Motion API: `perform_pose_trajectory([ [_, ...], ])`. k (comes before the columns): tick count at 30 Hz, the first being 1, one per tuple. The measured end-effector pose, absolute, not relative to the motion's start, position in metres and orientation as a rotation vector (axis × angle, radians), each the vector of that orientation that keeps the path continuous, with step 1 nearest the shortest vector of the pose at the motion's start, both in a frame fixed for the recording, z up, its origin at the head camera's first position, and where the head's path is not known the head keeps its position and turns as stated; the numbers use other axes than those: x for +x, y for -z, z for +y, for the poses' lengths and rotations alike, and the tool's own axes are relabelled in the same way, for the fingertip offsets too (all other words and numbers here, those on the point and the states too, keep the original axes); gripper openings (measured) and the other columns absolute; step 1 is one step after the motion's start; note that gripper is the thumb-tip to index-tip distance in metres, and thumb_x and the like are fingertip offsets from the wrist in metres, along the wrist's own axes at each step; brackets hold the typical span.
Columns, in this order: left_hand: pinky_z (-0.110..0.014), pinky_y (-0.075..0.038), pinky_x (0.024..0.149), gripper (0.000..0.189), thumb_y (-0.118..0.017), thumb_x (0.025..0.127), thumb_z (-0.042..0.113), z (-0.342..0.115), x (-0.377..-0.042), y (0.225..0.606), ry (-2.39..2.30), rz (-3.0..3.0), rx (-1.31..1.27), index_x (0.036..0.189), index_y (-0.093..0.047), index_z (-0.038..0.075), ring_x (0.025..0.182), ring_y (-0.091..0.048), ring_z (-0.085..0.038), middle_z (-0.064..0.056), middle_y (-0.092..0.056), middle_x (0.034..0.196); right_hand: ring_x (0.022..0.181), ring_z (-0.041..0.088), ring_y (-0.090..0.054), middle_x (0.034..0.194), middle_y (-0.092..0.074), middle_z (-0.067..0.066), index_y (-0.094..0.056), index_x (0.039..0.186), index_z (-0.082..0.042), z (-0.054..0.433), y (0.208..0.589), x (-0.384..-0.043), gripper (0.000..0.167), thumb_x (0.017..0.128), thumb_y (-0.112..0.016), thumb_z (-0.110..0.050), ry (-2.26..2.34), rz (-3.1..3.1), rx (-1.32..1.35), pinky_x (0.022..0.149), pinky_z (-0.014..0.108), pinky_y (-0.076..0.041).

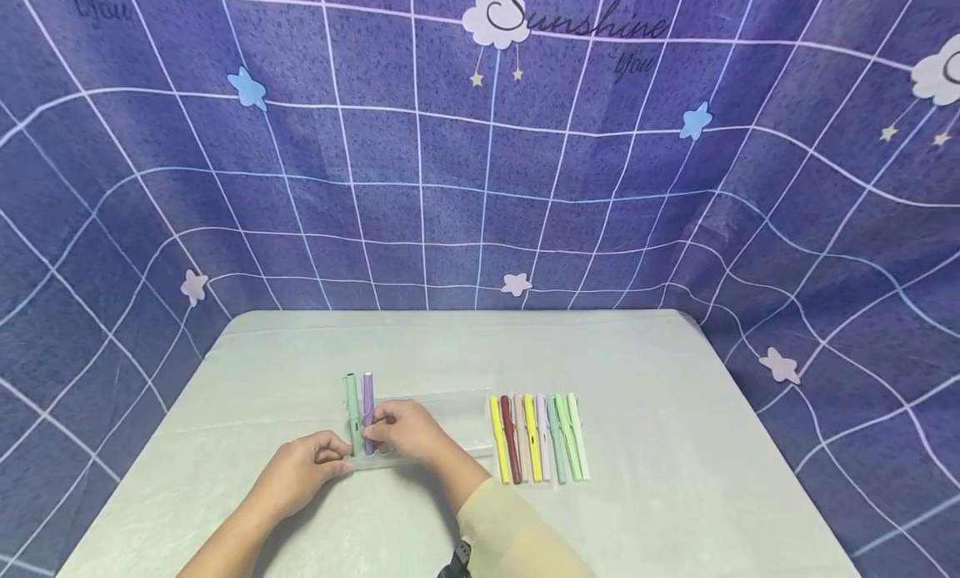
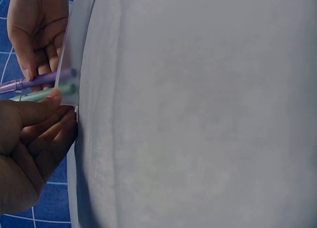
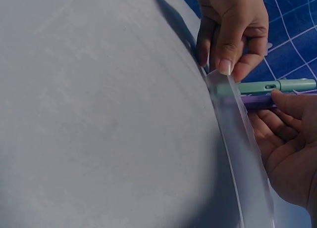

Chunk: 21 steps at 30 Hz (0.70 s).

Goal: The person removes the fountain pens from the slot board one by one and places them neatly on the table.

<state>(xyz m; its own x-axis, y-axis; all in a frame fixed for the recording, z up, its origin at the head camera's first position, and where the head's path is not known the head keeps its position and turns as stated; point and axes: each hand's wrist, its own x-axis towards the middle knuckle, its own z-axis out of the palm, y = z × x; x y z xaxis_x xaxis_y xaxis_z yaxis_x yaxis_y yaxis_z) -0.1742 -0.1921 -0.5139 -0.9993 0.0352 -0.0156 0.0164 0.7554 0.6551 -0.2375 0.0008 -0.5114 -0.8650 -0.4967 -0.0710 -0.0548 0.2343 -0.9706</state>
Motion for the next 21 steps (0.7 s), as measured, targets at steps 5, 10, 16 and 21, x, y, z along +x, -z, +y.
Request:
perform_pose_trajectory([
  [5, -0.042, -0.055, 0.082, 0.016, -0.079, 0.080, 0.016, -0.191, -0.174, 0.514, -1.080, 2.924, 0.047, 0.090, -0.068, 0.021, 0.078, -0.066, -0.007, 0.013, -0.072, 0.080, 0.071, 0.018, -0.069, 0.086, -0.073, 0.010, -0.069, 0.095, -0.006, 0.004, 0.507, -0.234, 0.011, 0.092, -0.068, -0.016, 1.645, 2.222, -0.550, 0.063, 0.029, -0.057],
  [10, -0.040, -0.056, 0.081, 0.016, -0.080, 0.079, 0.016, -0.191, -0.174, 0.515, -1.085, 2.928, 0.043, 0.089, -0.068, 0.022, 0.078, -0.066, -0.006, 0.013, -0.072, 0.080, 0.076, 0.024, -0.072, 0.088, -0.073, 0.011, -0.068, 0.097, -0.006, 0.006, 0.502, -0.229, 0.012, 0.093, -0.068, -0.018, 1.694, 2.239, -0.553, 0.066, 0.033, -0.060],
  [16, -0.039, -0.056, 0.079, 0.015, -0.078, 0.080, 0.016, -0.191, -0.173, 0.516, -1.076, 2.938, 0.056, 0.091, -0.069, 0.021, 0.074, -0.064, -0.005, 0.013, -0.072, 0.079, 0.079, 0.025, -0.073, 0.088, -0.073, 0.011, -0.067, 0.096, -0.005, 0.011, 0.507, -0.229, 0.013, 0.092, -0.070, -0.018, 1.797, 2.224, -0.536, 0.071, 0.038, -0.061],
  [21, -0.038, -0.056, 0.078, 0.014, -0.078, 0.081, 0.016, -0.192, -0.172, 0.515, -1.085, 2.930, 0.058, 0.091, -0.069, 0.021, 0.075, -0.063, -0.004, 0.013, -0.071, 0.078, 0.073, 0.016, -0.070, 0.083, -0.071, 0.005, -0.066, 0.094, -0.008, 0.021, 0.513, -0.229, 0.014, 0.092, -0.070, -0.021, 1.766, 2.250, -0.518, 0.070, 0.036, -0.059],
])
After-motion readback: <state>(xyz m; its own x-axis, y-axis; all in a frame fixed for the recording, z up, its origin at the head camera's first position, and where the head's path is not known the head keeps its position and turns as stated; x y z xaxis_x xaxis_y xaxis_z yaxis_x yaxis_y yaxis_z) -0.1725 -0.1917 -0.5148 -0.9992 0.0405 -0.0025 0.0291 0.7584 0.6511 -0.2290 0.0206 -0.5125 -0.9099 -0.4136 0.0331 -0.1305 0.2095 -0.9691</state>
